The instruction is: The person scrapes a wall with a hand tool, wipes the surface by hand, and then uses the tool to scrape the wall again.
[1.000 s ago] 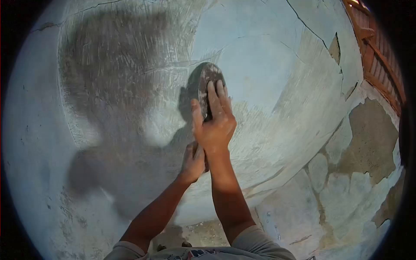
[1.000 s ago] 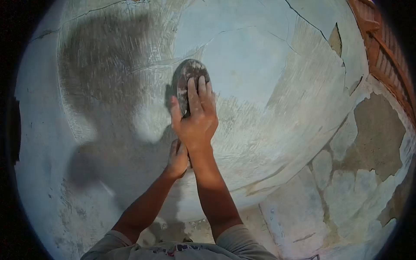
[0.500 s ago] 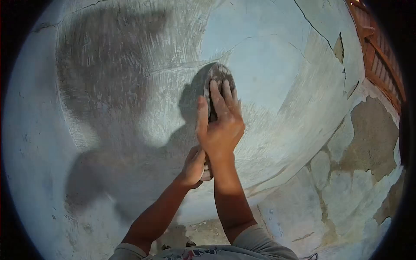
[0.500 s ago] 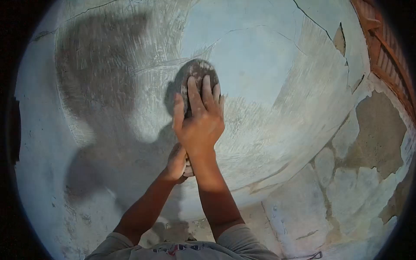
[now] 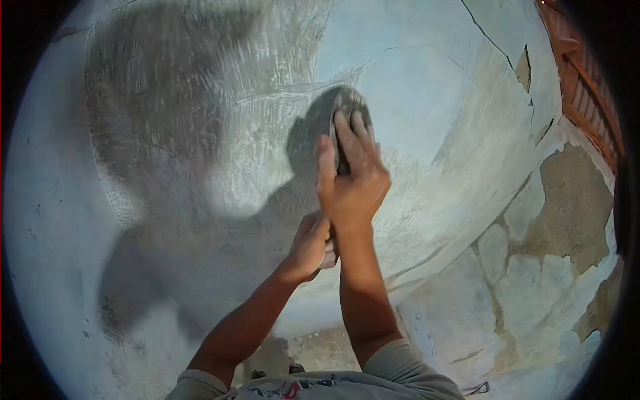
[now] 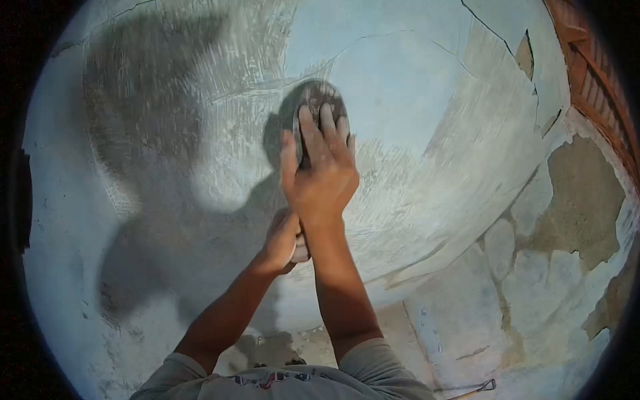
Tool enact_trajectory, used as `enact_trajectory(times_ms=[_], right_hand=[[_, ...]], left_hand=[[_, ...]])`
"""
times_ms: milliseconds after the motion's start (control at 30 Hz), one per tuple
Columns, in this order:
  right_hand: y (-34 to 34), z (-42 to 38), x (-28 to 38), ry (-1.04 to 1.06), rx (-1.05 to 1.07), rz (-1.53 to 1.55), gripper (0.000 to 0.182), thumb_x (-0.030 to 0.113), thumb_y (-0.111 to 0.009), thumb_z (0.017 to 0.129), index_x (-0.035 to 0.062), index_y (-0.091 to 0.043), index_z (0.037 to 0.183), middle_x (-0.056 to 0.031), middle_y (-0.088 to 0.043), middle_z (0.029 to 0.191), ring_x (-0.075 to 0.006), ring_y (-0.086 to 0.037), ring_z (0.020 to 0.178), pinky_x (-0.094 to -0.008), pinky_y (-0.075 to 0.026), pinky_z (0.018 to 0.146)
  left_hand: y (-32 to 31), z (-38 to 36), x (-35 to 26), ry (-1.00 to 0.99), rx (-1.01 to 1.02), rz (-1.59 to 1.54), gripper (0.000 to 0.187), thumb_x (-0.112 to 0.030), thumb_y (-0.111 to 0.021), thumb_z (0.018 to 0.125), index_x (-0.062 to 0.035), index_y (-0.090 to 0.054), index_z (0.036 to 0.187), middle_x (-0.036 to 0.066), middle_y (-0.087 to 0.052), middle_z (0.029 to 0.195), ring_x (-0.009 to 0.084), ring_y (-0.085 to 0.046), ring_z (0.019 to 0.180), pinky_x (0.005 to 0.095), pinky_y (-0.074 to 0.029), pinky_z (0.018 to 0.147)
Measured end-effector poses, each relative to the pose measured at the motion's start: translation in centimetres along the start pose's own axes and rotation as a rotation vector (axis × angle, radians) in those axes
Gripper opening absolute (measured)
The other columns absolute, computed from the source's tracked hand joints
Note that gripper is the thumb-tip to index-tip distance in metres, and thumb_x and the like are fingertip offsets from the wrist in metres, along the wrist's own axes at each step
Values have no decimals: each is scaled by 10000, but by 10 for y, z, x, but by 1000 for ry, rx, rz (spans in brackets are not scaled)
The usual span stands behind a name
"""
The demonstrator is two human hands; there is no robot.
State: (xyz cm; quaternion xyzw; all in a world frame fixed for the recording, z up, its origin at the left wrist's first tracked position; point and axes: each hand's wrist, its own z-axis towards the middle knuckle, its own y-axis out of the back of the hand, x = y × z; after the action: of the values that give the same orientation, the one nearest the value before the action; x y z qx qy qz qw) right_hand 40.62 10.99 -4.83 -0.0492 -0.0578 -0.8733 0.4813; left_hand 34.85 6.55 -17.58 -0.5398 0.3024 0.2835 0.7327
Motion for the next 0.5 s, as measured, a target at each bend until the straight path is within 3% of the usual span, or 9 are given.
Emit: enact_trajectory(times_ms=[67,167,200,233,300,333,400,500], right_hand=[[3,8,-4,13,11,-3,422,266,-782,909,137,-767,1310,-236,-704,1352,-530,-633,1271,-567,-524,1067],[9,-27,-7,-11,68,115,444,193,-779,875,139,-765,1316,-228,-685,1391,-523,-621,1294,-558,-527,1080],[13,-45,-10,6,96,147,534,74,-727,800,127,-757,1330,-225,-670,1417,-511,-601,1328,-548,-517,1111],[16,-63,-12,-9,110,181,571,48,-703,773,124,-754,1336,-223,-669,1420,-505,-596,1337,-542,-511,1121],[20,-86,-15,-39,144,248,648,-4,-656,719,119,-747,1349,-217,-667,1426,-494,-584,1356,-532,-500,1141],[18,-85,-18,8,107,189,547,34,-647,792,27,-738,1331,-247,-710,1348,-409,-664,1297,-446,-539,1086],[13,-52,-21,50,45,201,544,36,-651,792,30,-740,1329,-243,-716,1340,-397,-677,1282,-434,-546,1078],[4,15,-15,79,-15,185,543,22,-647,793,32,-740,1328,-237,-726,1322,-378,-696,1260,-416,-552,1069]], left_hand=[[-21,1,-18,5,-24,22,494,-518,-467,1133,-93,-556,898,-48,-414,609,50,-305,434,285,-220,392],[3,-7,25,-99,-32,48,493,-512,-467,1135,-98,-554,882,-40,-441,604,53,-331,443,295,-259,404],[4,-16,42,-211,-117,176,499,-507,-467,1135,-90,-572,882,-29,-475,600,59,-359,450,295,-283,415],[-7,-34,35,-234,-204,292,512,-503,-459,1137,-83,-599,879,-19,-502,604,60,-403,467,282,-298,429],[10,-40,57,-135,-210,216,529,-496,-450,1140,-67,-611,876,-13,-520,626,59,-446,510,284,-329,455],[13,-34,61,-221,-189,269,524,-494,-454,1140,-68,-608,876,-17,-518,631,58,-447,519,286,-337,460],[1,-18,43,-381,-154,381,516,-489,-462,1139,-68,-603,876,-23,-514,640,54,-450,538,290,-352,470],[-18,20,-11,-288,-53,272,523,-480,-479,1139,-43,-588,873,-23,-519,658,49,-438,553,280,-351,485]])
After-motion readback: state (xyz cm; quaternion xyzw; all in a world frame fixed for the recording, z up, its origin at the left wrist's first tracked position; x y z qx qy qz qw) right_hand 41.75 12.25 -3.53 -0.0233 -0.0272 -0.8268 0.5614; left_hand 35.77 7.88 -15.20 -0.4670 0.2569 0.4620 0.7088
